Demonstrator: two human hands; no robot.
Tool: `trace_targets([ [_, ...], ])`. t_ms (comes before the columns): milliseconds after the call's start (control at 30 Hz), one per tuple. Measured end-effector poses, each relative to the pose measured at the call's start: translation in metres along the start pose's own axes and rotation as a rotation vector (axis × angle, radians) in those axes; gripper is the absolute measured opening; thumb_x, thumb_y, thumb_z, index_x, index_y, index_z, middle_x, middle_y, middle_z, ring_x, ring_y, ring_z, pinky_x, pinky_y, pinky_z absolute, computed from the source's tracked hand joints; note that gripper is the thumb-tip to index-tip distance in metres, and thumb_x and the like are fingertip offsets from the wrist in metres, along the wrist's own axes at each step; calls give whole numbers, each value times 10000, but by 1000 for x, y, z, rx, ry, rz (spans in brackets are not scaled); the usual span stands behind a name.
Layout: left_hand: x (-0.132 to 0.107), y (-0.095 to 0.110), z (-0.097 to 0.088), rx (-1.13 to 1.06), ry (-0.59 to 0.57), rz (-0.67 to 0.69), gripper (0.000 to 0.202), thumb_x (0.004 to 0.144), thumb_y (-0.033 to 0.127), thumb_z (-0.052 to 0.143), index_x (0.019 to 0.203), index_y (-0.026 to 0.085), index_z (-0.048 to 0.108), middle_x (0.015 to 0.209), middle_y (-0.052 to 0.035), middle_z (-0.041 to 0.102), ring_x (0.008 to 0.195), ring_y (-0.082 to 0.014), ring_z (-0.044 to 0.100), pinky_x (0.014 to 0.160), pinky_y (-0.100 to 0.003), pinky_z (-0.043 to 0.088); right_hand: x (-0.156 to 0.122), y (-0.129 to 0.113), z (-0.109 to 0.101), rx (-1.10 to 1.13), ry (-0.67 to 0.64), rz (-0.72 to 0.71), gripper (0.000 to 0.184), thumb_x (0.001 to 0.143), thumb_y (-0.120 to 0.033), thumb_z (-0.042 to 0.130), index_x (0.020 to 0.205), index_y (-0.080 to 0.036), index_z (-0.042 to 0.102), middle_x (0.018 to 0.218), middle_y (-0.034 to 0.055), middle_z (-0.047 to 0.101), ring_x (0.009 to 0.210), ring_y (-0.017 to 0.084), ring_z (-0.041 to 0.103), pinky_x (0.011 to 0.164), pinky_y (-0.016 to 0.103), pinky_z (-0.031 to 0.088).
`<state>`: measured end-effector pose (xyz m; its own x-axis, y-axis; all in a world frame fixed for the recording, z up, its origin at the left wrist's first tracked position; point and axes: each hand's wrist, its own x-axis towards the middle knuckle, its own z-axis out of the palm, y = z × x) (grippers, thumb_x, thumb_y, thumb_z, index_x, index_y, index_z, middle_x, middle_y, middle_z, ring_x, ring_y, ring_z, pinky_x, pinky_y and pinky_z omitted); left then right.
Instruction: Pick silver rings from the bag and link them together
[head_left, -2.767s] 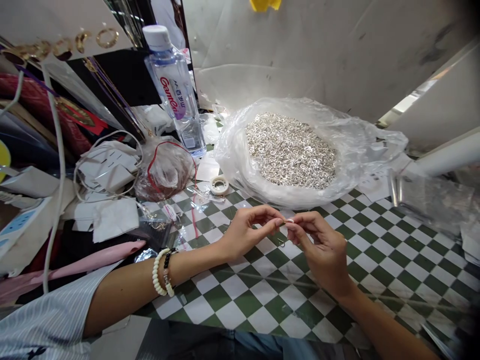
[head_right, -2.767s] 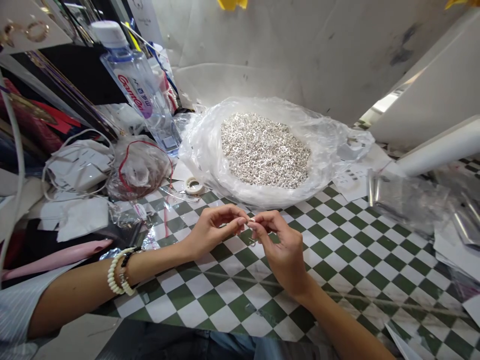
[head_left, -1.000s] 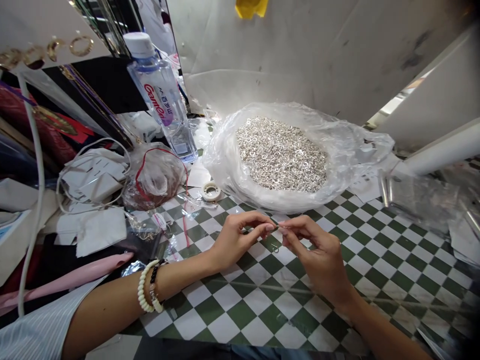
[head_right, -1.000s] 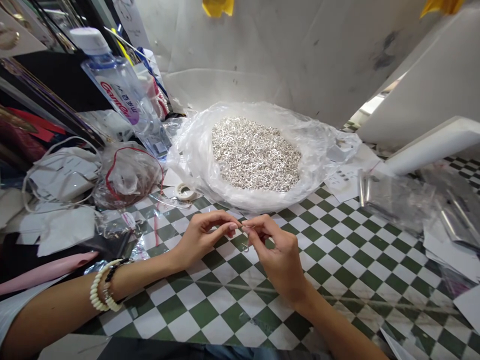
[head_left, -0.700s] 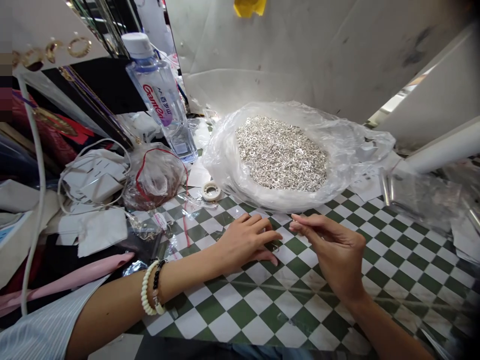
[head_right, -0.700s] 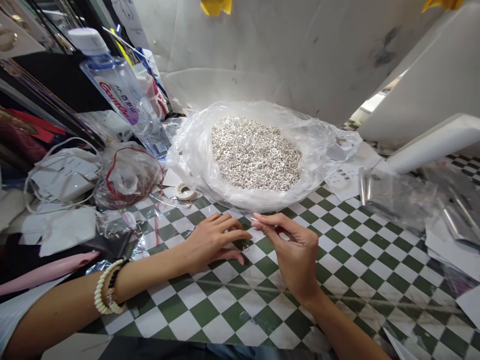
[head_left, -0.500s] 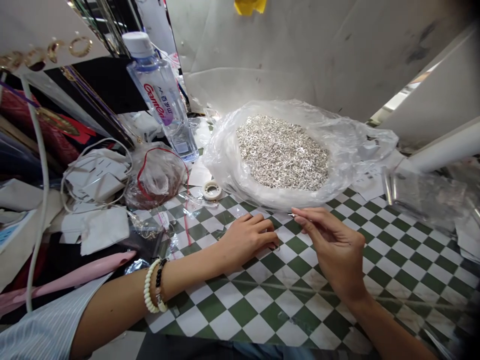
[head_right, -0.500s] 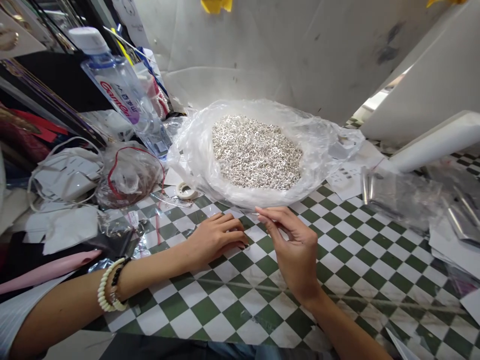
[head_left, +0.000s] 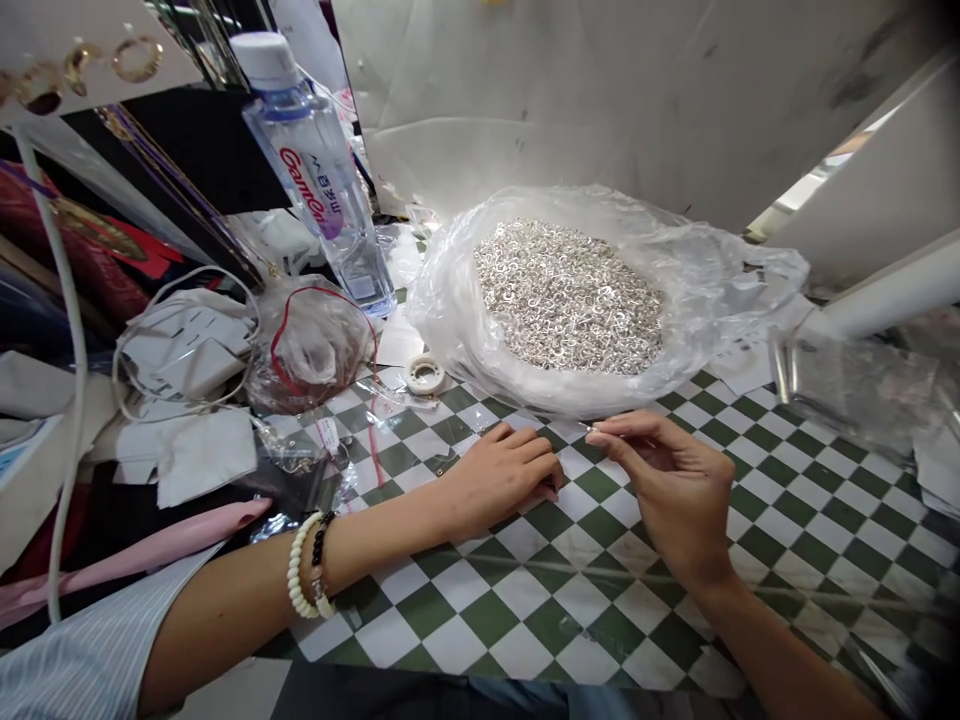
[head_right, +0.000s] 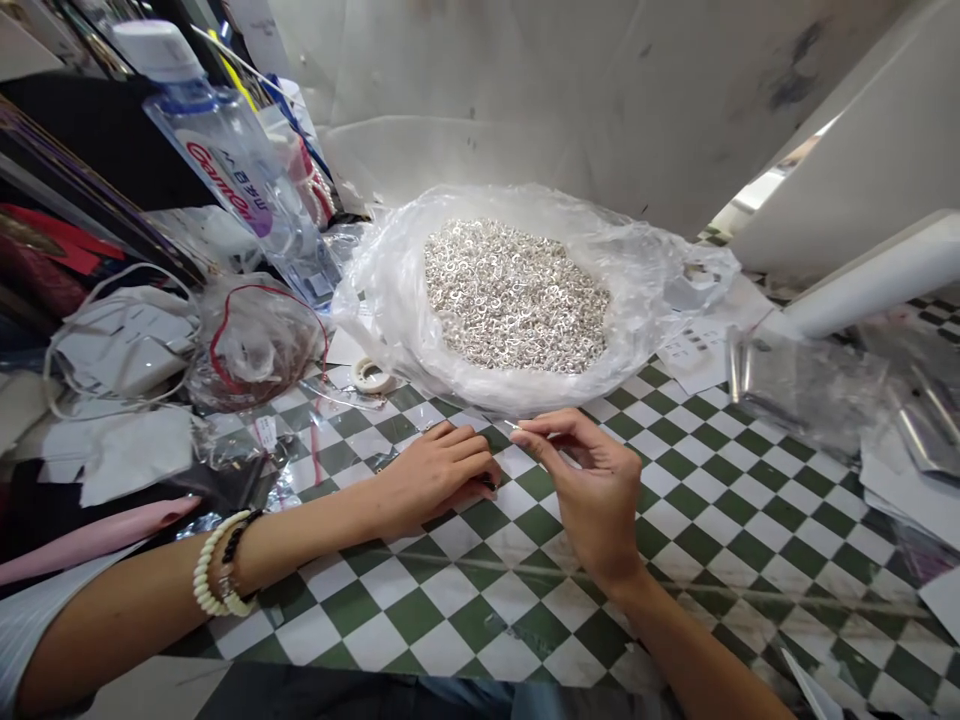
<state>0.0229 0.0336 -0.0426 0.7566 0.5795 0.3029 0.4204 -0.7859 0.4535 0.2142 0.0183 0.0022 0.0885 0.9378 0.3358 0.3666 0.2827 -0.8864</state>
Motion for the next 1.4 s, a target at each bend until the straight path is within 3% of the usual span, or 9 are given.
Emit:
trace_targets([
  [167, 1, 0, -1, -97, -43, -38, 130, 1033, 269, 488, 999, 180, 576, 990, -39, 642, 912, -195, 532, 787, -328, 339, 8, 10, 4, 78, 69, 53, 144, 854, -301, 754, 862, -190, 664, 812, 13, 673, 693, 119, 672, 587, 194, 593],
  [333, 1, 1, -3, -112, -54, -9, 133, 1036, 242, 461, 1001, 175, 570, 1009, -52, 646, 917, -196, 538, 783, -329, 373, 13, 6, 4, 162, 81, 42, 162, 796, -281, 813, 849, -181, 698, 873, 31, 725, 803, 179, 742, 769, 286, 661],
  [567, -1, 2, -6, -327, -15, 68, 239, 1041, 182, 362, 943, 153, 578, 916, -78, 631, 861, -184, 558, 772, -298, 452, 35, -31, -28, -35, -74, 41, 184, 845, -293, 773, 1018, -234, 791, 969, 37, 765, 910, 183, 745, 905, 301, 642],
  [633, -1, 4, -7, -531, 109, 2, 211, 1026, 197, 418, 959, 152, 613, 916, -73, 640, 824, -161, 576, 731, -276, 481, 49, -35, -34, -69, -91, -6, 147, 831, -286, 785, 965, -227, 799, 947, 38, 766, 898, 186, 745, 893, 306, 646],
  [767, 0, 8, -12, -958, 559, -288, 153, 955, 262, 610, 1001, 161, 715, 936, -51, 646, 715, -106, 598, 669, -257, 523, 79, -28, -33, -96, -153, -49, 164, 779, -280, 824, 932, -225, 801, 881, 31, 764, 804, 180, 745, 814, 319, 663],
  [867, 3, 5, -14, -1174, 700, -438, 161, 898, 302, 698, 977, 172, 749, 873, -30, 660, 689, -97, 615, 667, -250, 534, 92, -19, -25, -151, -172, -78, 149, 765, -269, 829, 907, -234, 804, 855, 23, 762, 786, 168, 736, 772, 305, 660],
  [1067, 6, -3, -10, -1492, 632, -443, 213, 836, 360, 783, 921, 165, 762, 717, -10, 684, 678, -96, 641, 723, -242, 546, 98, -9, -16, -133, -170, -77, 143, 808, -236, 782, 949, -232, 801, 919, 22, 765, 839, 152, 731, 809, 282, 647],
  [1267, 4, -4, -9, -1538, 566, -406, 265, 848, 360, 787, 1058, 201, 757, 776, -6, 684, 685, -85, 630, 727, -236, 528, 100, -3, -17, -120, -166, -48, 257, 765, -244, 823, 1019, -229, 787, 950, 30, 759, 853, 162, 728, 825, 300, 647],
  [1400, 4, -3, -11, -1610, 506, -392, 226, 851, 356, 785, 985, 176, 756, 735, -5, 668, 657, -82, 619, 702, -233, 528, 101, 0, -19, -120, -162, -49, 213, 774, -252, 817, 984, -226, 790, 935, 30, 756, 843, 152, 723, 820, 277, 637],
])
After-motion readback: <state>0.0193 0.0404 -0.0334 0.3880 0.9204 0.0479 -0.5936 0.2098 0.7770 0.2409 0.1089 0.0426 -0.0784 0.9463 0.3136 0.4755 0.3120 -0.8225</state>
